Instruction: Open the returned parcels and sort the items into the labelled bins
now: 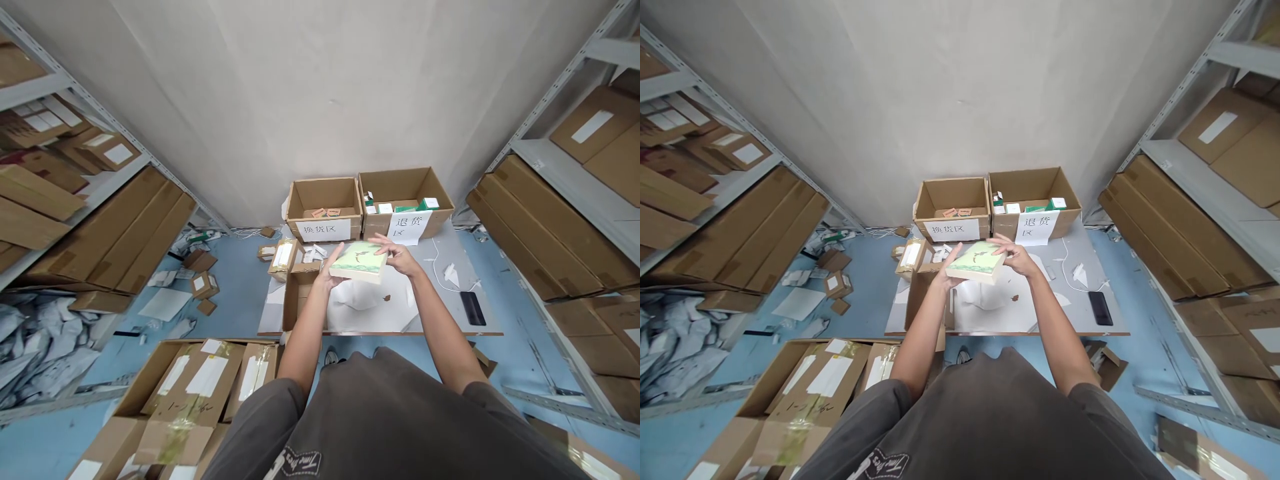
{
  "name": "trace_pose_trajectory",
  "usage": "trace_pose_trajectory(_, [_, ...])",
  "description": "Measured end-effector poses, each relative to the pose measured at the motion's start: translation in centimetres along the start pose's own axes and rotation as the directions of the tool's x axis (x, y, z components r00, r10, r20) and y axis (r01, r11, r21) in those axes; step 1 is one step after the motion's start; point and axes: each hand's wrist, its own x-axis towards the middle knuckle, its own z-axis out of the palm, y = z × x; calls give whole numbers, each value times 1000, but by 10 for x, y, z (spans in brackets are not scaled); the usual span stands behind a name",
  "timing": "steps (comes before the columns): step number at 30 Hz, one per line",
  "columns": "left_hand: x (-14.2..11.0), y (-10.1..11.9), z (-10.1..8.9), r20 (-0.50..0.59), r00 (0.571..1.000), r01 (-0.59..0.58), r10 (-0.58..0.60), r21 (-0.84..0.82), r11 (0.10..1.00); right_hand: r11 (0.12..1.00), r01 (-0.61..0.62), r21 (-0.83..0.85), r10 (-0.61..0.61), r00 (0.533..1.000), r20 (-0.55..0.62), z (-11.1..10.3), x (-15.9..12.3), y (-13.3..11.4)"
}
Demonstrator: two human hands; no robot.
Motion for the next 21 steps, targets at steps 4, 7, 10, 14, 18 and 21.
trace_pose_trajectory(4, [2,-3,7,23,991,-131,131,2,991,999,-33,12,35,967,-251,12,-3,9])
trace_pose_trajectory(7, [3,-8,12,0,966,-259,259,28,965,946,-142,292,252,888,-384,34,-9,18])
trace_pose_trajectory(10, [3,-14,15,-22,938,-344,345,53,938,834,-226,503,422,849,-319,54,-15,20])
trace_pose_trajectory(14, [4,-18,14,-58,931,-355,359,71,932,819,-243,520,435,854,-285,61,-19,16])
trace_pose_trajectory(18, [7,-19,13,-66,930,-357,362,76,931,827,-247,505,431,855,-288,56,-19,12])
trace_pose_trajectory(21, [6,-19,14,-45,928,-366,370,79,927,834,-249,492,424,860,-283,54,-19,11])
